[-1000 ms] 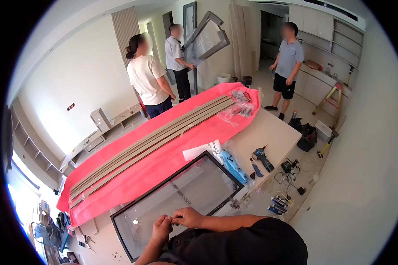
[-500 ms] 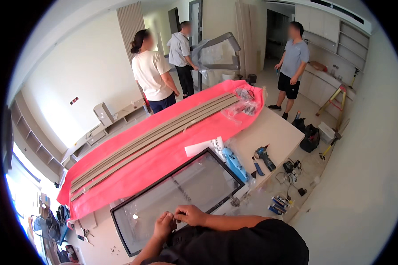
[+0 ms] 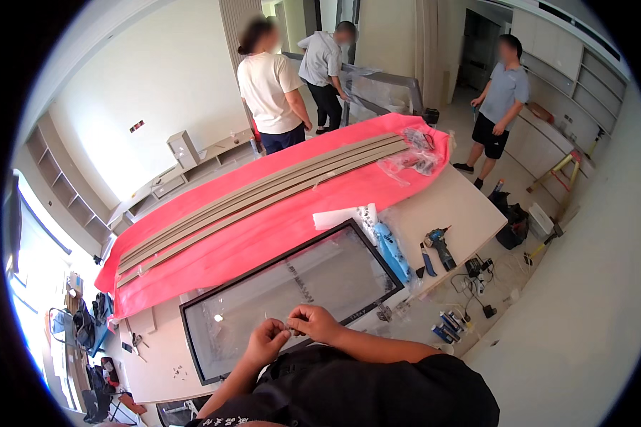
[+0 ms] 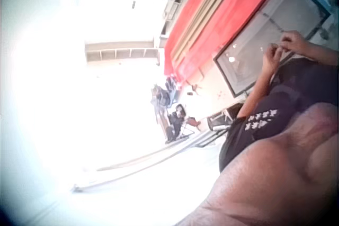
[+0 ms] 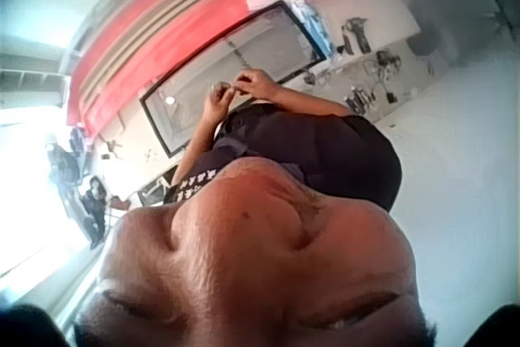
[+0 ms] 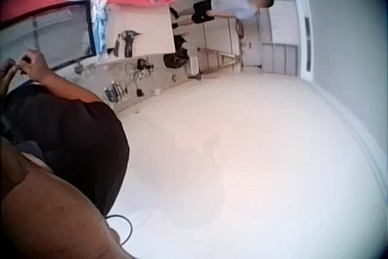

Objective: The person removes plastic film from a glass pane, places a black metal frame over it, and uses an electric screwdriver to attach metal hardware components.

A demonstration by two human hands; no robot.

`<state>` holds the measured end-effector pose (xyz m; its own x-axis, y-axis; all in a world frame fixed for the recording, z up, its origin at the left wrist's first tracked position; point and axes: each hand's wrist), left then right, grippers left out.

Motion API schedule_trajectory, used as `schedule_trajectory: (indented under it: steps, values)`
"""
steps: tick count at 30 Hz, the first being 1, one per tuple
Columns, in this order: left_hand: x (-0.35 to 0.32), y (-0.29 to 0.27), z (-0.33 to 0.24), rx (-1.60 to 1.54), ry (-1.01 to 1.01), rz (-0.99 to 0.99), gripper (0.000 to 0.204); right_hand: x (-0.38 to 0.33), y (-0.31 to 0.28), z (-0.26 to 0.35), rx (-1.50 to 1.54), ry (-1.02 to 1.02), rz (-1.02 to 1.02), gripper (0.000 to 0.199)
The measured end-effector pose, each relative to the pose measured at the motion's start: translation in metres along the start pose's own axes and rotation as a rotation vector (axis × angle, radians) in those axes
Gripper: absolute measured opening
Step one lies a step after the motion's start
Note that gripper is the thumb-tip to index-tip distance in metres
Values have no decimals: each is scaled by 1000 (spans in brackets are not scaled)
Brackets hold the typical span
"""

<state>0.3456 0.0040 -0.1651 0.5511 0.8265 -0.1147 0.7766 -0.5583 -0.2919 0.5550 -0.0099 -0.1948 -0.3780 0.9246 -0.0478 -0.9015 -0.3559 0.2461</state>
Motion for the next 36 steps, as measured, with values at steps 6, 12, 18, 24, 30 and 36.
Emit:
schedule_trajectory:
  steps: [6,12,18,24,30,36]
  values:
    - [-14,-2,-7,412,241,-139,22,6,0,-19,260,207,20,16]
    - [-9,-7,-46,820,565,-140,9,10,-3,-38,271,296,67,19]
    - [-11,-7,-5,680,452,-237,6,8,7,-32,65,64,57,27]
    - [-7,-7,50,306,234,-173,10,-3,8,-7,-357,-119,83,23]
    - [-6,-8,49,209,169,4,11,-12,10,5,-643,-203,36,20]
    - [-8,-2,-7,133,73,99,12,-14,7,-1,-774,-174,-6,20]
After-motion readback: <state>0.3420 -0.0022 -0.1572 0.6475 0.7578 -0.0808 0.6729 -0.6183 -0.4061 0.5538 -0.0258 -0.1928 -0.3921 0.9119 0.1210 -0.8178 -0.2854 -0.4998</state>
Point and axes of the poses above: each hand's wrist, its own x-axis towards the middle knuckle, its own y-axis out of the palm, z = x × y, and after that the axes turned 6 degrees about z, right-handed
